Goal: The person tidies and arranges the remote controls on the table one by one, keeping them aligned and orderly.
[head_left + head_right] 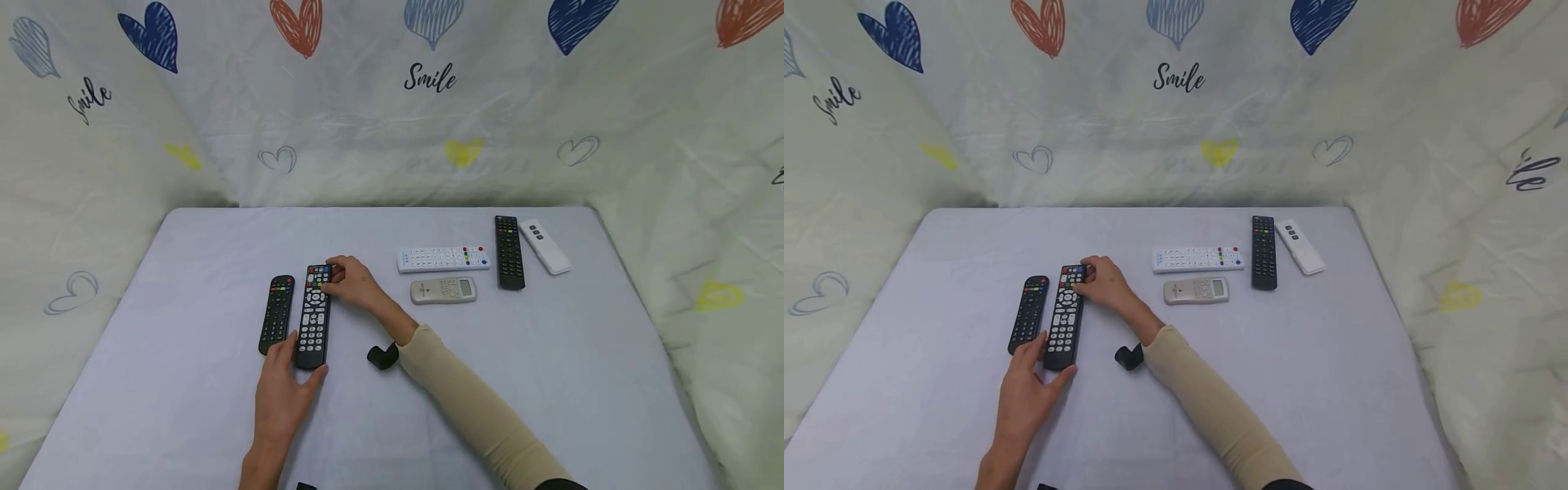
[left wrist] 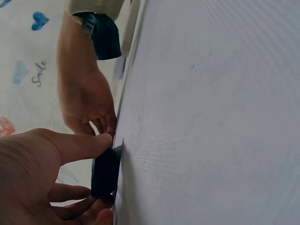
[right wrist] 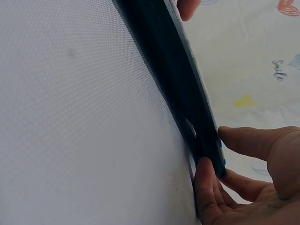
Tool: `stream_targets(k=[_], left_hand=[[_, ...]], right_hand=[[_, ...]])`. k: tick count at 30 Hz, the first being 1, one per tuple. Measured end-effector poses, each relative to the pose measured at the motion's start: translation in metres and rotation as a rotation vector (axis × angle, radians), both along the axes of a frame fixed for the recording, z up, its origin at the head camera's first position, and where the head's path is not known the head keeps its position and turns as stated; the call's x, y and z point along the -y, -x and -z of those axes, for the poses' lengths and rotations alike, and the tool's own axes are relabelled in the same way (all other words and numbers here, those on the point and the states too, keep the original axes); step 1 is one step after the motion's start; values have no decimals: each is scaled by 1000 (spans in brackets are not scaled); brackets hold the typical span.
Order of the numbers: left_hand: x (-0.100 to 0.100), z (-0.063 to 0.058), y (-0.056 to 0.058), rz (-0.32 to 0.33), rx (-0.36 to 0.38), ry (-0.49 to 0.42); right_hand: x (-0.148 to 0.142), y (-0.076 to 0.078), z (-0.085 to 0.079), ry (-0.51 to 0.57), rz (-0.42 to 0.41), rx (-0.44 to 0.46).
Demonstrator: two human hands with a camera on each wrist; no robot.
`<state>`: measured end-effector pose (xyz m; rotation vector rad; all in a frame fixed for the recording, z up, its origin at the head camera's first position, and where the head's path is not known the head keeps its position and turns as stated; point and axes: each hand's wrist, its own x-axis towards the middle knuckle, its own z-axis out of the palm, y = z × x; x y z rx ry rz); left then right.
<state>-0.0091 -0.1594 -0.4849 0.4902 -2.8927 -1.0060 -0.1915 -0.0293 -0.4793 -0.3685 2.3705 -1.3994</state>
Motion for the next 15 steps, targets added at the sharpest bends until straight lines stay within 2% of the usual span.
stream_targets(k=[8,15], left_hand=[[0,-2,0,7,54,-11],[-1,-1,1,6,38,6]], right_hand=[[2,2,3,3,3,-27],[0,2,2,-16,10,-23]])
